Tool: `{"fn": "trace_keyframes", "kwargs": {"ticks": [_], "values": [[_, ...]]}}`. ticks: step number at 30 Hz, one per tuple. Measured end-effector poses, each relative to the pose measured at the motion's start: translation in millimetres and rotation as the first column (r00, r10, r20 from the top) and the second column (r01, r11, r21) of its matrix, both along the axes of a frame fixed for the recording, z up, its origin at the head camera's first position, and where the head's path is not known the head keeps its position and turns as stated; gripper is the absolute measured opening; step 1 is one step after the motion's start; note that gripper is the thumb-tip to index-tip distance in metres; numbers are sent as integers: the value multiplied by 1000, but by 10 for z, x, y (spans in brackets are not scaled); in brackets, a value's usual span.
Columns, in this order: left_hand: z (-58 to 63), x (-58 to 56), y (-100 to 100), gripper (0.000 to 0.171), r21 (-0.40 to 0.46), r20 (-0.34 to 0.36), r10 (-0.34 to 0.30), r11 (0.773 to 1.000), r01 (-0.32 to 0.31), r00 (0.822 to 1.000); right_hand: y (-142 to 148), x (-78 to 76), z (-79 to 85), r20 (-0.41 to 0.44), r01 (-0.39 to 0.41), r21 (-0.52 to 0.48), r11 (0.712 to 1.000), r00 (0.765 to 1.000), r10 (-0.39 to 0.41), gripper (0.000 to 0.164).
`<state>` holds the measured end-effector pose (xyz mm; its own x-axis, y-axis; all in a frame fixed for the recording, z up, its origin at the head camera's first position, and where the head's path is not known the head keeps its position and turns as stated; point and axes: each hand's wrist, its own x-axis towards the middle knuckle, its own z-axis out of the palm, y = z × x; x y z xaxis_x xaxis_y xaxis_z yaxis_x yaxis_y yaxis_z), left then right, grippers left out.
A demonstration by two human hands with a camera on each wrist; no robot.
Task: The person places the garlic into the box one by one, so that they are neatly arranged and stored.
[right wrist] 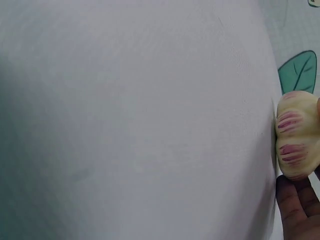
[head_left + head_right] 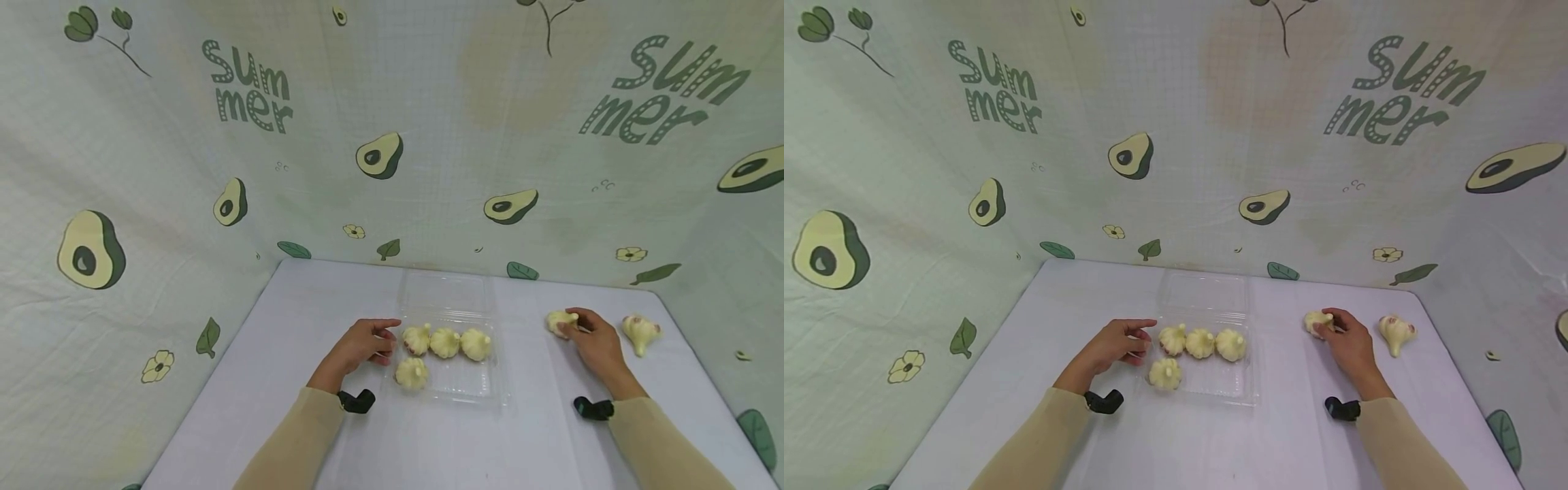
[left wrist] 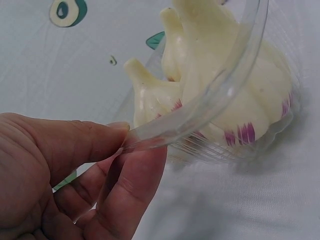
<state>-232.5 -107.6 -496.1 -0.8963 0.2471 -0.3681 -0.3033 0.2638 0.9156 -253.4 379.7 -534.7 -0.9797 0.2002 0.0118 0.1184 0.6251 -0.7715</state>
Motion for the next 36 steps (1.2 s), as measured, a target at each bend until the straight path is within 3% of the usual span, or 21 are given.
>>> {"fn": "trace_keyframes", "kwargs": {"ticks": [14, 23, 31, 36], "values": [[-10, -6, 6, 55, -6, -3, 3, 1000, -3, 1000, -54, 41, 86, -5, -1, -15, 1000, 1000, 1, 60], [10, 14, 4, 55, 7, 1, -1, 1000, 1, 1000, -129, 68, 155, -53, 9, -31, 999, 999, -10, 55], [-14, 8, -1, 55, 11, -2, 1, 1000, -1, 1000, -172, 122, 244, -29, 3, -41, 999, 1000, -4, 57], [-30, -5, -10, 55, 10, -2, -1, 1000, 1, 1000, -215, 164, 293, -72, -17, -39, 999, 997, 14, 55]]}}
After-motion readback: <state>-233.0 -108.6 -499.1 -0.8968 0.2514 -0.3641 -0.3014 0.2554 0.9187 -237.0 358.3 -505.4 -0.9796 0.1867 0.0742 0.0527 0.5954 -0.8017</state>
